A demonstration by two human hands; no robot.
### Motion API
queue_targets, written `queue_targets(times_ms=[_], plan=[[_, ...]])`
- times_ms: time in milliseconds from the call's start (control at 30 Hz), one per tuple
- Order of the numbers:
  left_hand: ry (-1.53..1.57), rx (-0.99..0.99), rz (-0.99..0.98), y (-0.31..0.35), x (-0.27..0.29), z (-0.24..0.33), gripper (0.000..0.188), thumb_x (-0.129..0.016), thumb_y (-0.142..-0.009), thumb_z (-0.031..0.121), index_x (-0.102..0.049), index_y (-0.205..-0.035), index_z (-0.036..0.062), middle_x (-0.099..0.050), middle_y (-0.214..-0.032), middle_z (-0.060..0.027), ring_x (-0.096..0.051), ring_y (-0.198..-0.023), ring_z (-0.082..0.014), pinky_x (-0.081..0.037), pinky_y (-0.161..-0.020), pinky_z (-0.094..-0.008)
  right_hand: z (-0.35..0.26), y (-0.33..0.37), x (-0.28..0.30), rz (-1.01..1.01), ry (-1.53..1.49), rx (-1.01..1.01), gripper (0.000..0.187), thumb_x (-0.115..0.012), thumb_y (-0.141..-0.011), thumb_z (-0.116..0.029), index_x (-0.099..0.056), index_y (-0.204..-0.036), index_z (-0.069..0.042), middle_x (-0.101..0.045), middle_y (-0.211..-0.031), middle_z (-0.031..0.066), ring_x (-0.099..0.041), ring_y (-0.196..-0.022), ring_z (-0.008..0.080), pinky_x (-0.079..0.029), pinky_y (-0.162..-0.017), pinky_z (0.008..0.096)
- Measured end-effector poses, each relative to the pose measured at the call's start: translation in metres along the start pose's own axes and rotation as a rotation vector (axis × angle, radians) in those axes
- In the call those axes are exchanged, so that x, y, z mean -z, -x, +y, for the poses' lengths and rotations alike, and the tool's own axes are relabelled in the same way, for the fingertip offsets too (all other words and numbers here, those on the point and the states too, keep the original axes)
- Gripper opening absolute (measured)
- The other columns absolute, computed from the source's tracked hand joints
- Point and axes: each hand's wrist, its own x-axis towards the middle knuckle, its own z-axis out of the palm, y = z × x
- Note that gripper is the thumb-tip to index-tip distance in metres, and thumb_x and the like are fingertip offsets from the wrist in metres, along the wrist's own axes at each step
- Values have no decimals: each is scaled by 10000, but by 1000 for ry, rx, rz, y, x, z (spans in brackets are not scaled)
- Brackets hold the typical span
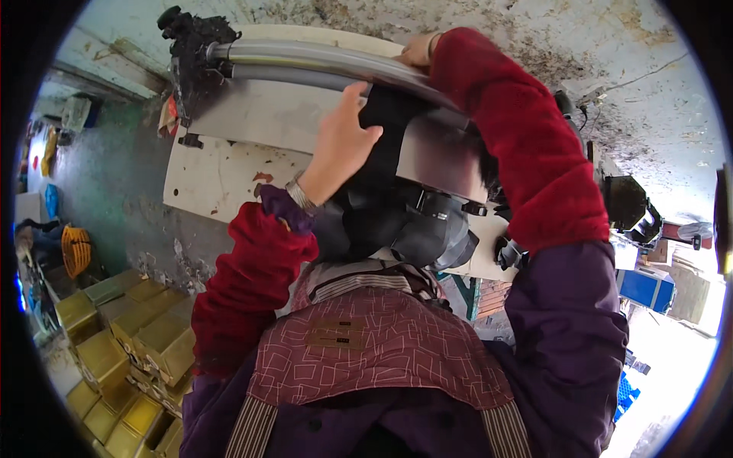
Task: The person repeatedly feeds black shoe parts through a roller machine to smooth or flatten them. They retrieve parts from a nearby pile, run them through the machine, and place them back. The person also fetches water from a tap and pours it onto the machine's rollers.
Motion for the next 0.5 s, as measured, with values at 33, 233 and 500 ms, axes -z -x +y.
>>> queue_targets(times_ms=[33,233,500], plan=[[-99,-50,36,10,6,9,457,-651,-702,51,-471,-1122,24,-525,-1063,-164,-541,-881,-351,-434,-760,-383,3,-2,-1,-29,36,61,465,-501,-774,-482,-627,-1049,-129,-636,-976,87,-596,-880,249,-439,-781,383],[-277,-365,53,119,25,-54,648,-690,-671,107,-361,-1226,48,-453,-1139,-177,-466,-1003,-321,-403,-809,-397,29,18,83,308,36,100,458,-715,-592,-364,-653,-875,-9,-618,-875,211,-595,-851,324,-467,-725,401],[-403,66,-116,192,14,-107,704,-715,-635,193,-376,-1229,31,-461,-1146,-173,-436,-1039,-347,-351,-863,-431,49,45,173,726,126,-103,405,-706,-607,-337,-654,-855,-20,-621,-872,196,-595,-856,318,-472,-744,380]])
